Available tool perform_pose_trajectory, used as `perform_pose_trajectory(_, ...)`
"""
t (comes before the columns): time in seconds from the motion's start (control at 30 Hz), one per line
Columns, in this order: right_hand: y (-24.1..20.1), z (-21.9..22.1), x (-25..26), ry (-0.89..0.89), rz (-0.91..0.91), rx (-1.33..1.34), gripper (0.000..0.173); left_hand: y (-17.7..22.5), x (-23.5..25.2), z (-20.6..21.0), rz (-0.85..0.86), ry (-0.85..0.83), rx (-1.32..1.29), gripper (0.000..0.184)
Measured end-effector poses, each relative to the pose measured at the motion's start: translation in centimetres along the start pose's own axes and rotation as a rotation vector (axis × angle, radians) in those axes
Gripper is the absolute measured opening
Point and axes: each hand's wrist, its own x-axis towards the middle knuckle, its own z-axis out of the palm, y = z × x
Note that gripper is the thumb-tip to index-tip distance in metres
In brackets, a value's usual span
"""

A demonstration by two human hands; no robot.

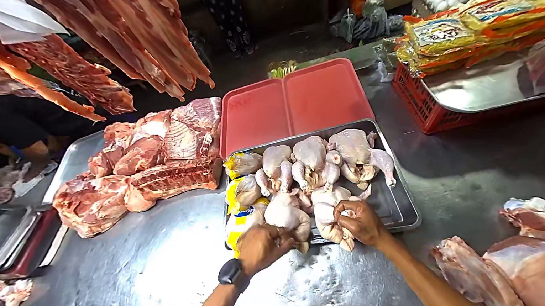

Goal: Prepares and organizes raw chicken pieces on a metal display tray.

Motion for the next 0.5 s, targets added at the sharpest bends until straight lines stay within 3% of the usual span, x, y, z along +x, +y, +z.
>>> perform_pose_trajectory(0.17, -2.2, 1.2, -0.9, -0.057, -0.12, -0.054, 0.022, 2.9, -3.0, 0.7, 0.246, 0.048, 0.096, 0.028)
perform_pose_trajectory(0.3, -3.0, 0.2, -1.6, 0.062, -0.06, 0.133, 0.013, -0.6, -4.3, -3.9, 0.445, 0.151, 0.299, 0.026)
perform_pose_trajectory(0.4, -1.2, 1.2, -0.5, 0.098, -0.033, 0.039, 0.015, -0.6, -2.7, -4.1, 0.391, 0.059, 0.437, 0.023)
perform_pose_trajectory(0.5, 1.3, 3.9, 0.3, 0.096, -0.081, -0.164, 0.021, 2.3, -0.4, 0.8, 0.156, -0.113, 0.397, 0.03)
